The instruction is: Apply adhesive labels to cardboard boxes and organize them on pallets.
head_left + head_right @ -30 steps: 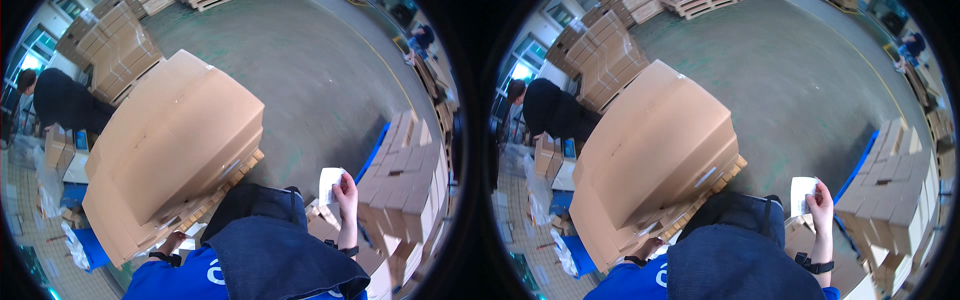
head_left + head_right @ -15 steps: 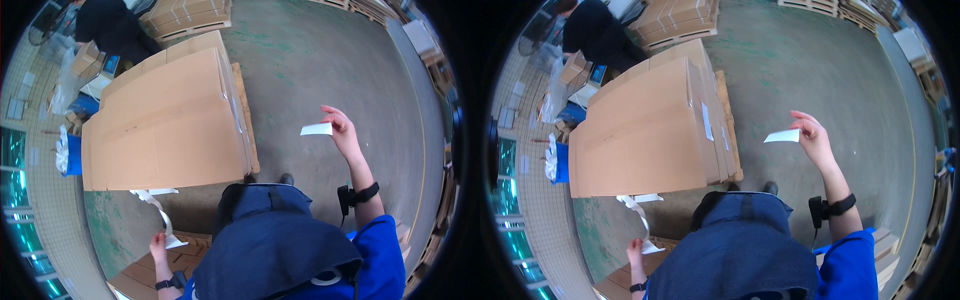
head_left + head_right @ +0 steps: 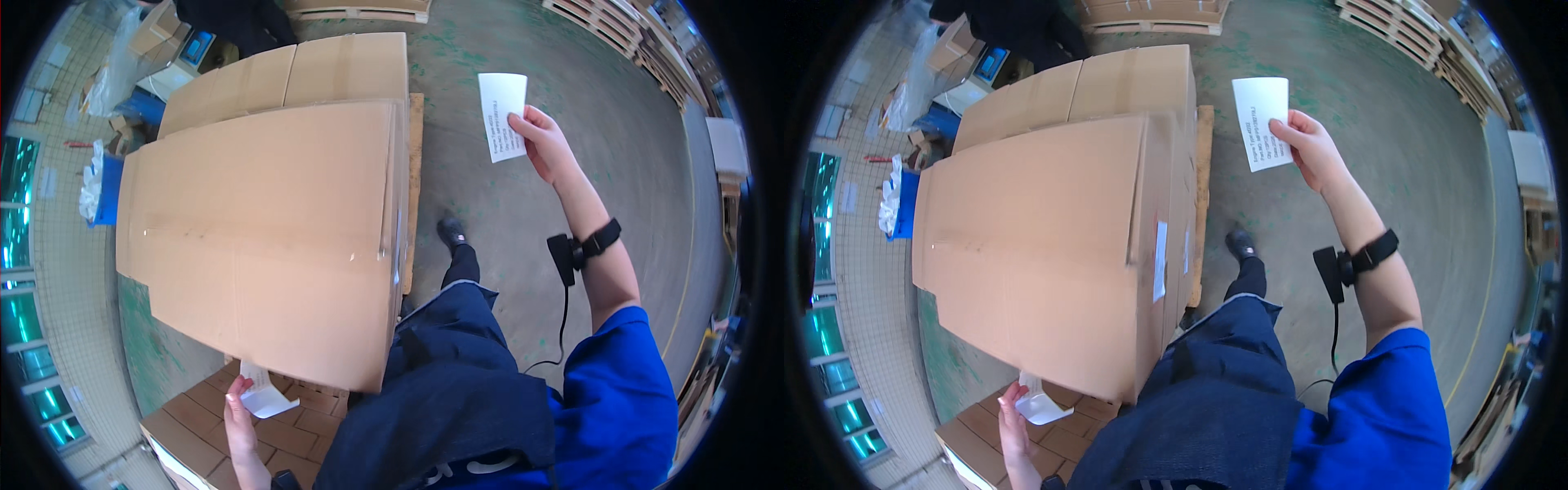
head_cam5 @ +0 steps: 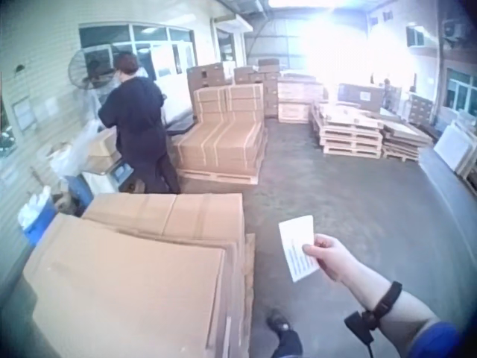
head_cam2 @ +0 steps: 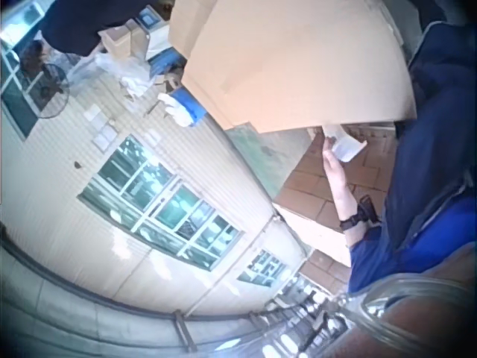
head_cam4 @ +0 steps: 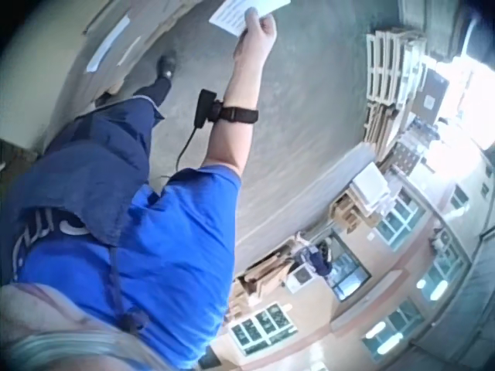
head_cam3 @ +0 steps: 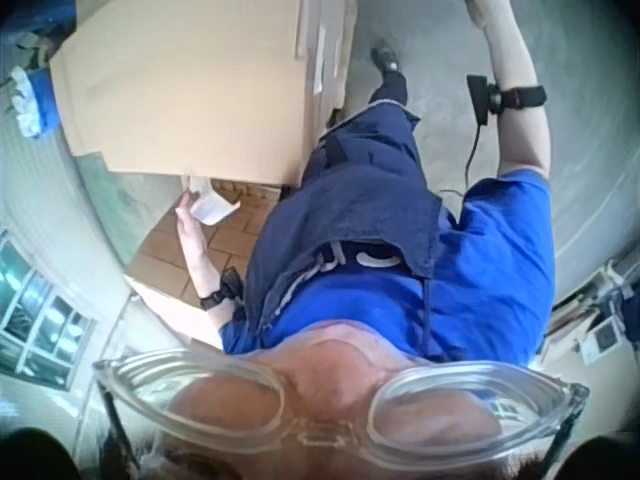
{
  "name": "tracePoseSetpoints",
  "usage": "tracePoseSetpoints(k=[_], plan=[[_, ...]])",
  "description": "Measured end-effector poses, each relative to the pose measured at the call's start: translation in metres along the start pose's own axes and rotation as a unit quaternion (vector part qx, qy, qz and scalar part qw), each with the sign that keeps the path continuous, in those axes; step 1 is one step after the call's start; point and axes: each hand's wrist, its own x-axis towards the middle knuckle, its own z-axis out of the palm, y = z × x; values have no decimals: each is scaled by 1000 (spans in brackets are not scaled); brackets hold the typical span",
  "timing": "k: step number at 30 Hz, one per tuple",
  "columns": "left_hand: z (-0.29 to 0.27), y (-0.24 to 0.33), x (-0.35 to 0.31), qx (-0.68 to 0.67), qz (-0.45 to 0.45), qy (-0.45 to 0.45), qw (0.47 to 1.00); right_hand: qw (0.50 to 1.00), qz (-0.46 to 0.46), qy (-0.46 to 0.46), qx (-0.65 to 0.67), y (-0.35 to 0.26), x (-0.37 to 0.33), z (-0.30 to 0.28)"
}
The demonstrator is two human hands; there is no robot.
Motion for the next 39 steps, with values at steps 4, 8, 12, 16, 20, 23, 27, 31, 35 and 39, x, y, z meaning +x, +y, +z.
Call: tracePoseSetpoints(k=[4,8,12,16,20,23,27,31,35,39], plan=[[14,5,17,-73,-81,19,994,991,85,-101,-25,20,111,19],[42,18,19,-115,-128,128,977,963,140,-225,-58,57,196,49],[59,-3,3,-216,-191,259,922,927,221,-298,-56,108,228,87],[56,-20,-22,-131,-229,309,914,899,276,-336,-51,147,247,93],[89,24,-76,-137,-262,329,897,862,331,-379,-65,147,235,81],[95,45,-76,-150,-260,319,899,838,355,-408,-74,147,236,91],[95,47,-88,-183,-270,288,900,821,369,-430,-73,152,233,94],[101,49,-80,-202,-271,298,893,809,391,-428,-93,159,238,97],[101,57,-90,-218,-274,289,891,799,419,-428,-60,158,235,100],[107,63,-88,-223,-268,285,893,775,450,-443,-21,151,233,105]])
